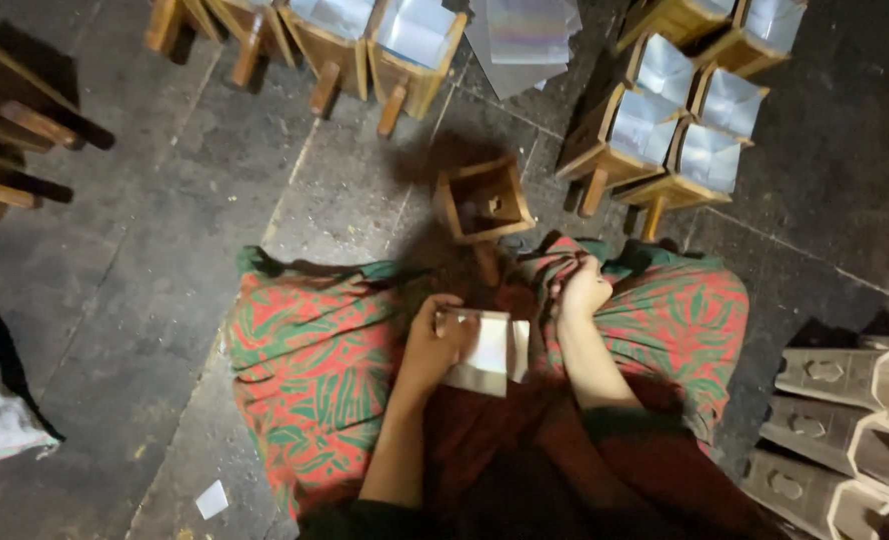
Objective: The person sits on the floor and folds small translucent sheets into square boxes, then places each finished box into a small wooden frame. The person repeats this process for multiple units, arranging completed boxes in rows on the floor.
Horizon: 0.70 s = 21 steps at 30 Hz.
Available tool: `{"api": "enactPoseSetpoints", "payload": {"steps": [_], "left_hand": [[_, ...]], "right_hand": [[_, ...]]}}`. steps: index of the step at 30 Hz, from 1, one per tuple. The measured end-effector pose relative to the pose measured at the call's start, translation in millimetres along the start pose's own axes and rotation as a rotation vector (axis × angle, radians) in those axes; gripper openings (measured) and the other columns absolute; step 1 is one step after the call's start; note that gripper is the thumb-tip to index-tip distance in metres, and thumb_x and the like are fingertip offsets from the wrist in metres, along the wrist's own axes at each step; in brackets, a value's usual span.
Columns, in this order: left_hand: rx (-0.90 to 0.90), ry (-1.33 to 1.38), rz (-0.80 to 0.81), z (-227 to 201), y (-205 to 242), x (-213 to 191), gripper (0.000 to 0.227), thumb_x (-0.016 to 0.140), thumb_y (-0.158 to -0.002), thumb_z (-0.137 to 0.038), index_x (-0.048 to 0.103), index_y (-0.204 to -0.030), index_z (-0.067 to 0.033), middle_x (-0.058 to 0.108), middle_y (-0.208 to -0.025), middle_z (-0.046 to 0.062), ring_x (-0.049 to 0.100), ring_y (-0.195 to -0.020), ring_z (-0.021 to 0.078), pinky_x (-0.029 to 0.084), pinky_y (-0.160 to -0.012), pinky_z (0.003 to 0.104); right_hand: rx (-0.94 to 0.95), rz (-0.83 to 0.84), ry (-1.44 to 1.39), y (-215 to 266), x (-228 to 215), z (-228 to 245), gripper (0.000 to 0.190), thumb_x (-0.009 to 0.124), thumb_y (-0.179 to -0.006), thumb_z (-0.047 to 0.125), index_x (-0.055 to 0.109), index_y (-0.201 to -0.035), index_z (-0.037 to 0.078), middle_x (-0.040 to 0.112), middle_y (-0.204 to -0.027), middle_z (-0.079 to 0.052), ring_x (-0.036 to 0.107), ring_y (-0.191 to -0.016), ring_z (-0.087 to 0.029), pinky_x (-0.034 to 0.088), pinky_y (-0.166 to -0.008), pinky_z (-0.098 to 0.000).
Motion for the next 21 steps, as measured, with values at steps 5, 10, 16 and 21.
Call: {"api": "enactPoseSetpoints", "payload": {"steps": [5, 10, 16, 21], "left_hand": [[0.007, 0.013, -0.026, -7, -5, -11, 0.031, 0.073, -0.087, -0.015, 0.064, -0.116, -0.0082, 0.064, -0.085, 0.006, 0.061, -0.073, 0.0167, 0.05, -0.062, 0.026], [-0.009, 0.04, -0.039, 2, -3, -2, 0.03, 0.074, -0.088, -0.016, 0.064, -0.116, -0.0105, 0.063, -0.078, 0.004, 0.059, -0.064, 0.0138, 0.047, -0.054, 0.023], [0.102, 0.026, -0.113, 20, -11, -6, 0.034, 0.082, -0.083, -0.016, 0.067, -0.113, -0.0111, 0.063, -0.09, 0.007, 0.059, -0.076, 0.016, 0.051, -0.063, 0.027], [0.174, -0.017, -0.084, 58, -35, -6, 0.035, 0.079, -0.084, -0.013, 0.066, -0.116, -0.007, 0.063, -0.103, 0.011, 0.058, -0.09, 0.022, 0.052, -0.075, 0.033]], "right_hand": [[-0.141, -0.06, 0.106, -30, 6, -26, 0.033, 0.071, -0.079, 0.024, 0.054, -0.061, 0.001, 0.05, -0.043, -0.021, 0.051, -0.029, -0.028, 0.039, -0.025, -0.0413], [-0.129, 0.171, 0.477, -15, 4, 23, 0.037, 0.071, -0.08, 0.034, 0.063, -0.069, 0.0, 0.057, -0.047, -0.02, 0.06, -0.033, -0.029, 0.046, -0.025, -0.0423], [-0.106, 0.525, 0.762, -25, 21, 49, 0.044, 0.07, -0.087, 0.033, 0.064, -0.098, -0.01, 0.062, -0.065, -0.025, 0.065, -0.042, -0.029, 0.046, -0.026, -0.0339], [-0.644, 0.416, 1.142, -102, 50, 95, 0.031, 0.059, -0.101, 0.033, 0.076, -0.11, 0.009, 0.073, -0.103, -0.021, 0.064, -0.113, -0.042, 0.05, -0.096, -0.0561]]}}
Point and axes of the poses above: each hand's wrist, its own y-axis away from the middle knuckle, its own x-axis out of the palm, z = x × y, the point moved 3 cm from there along -y, towards the middle knuckle
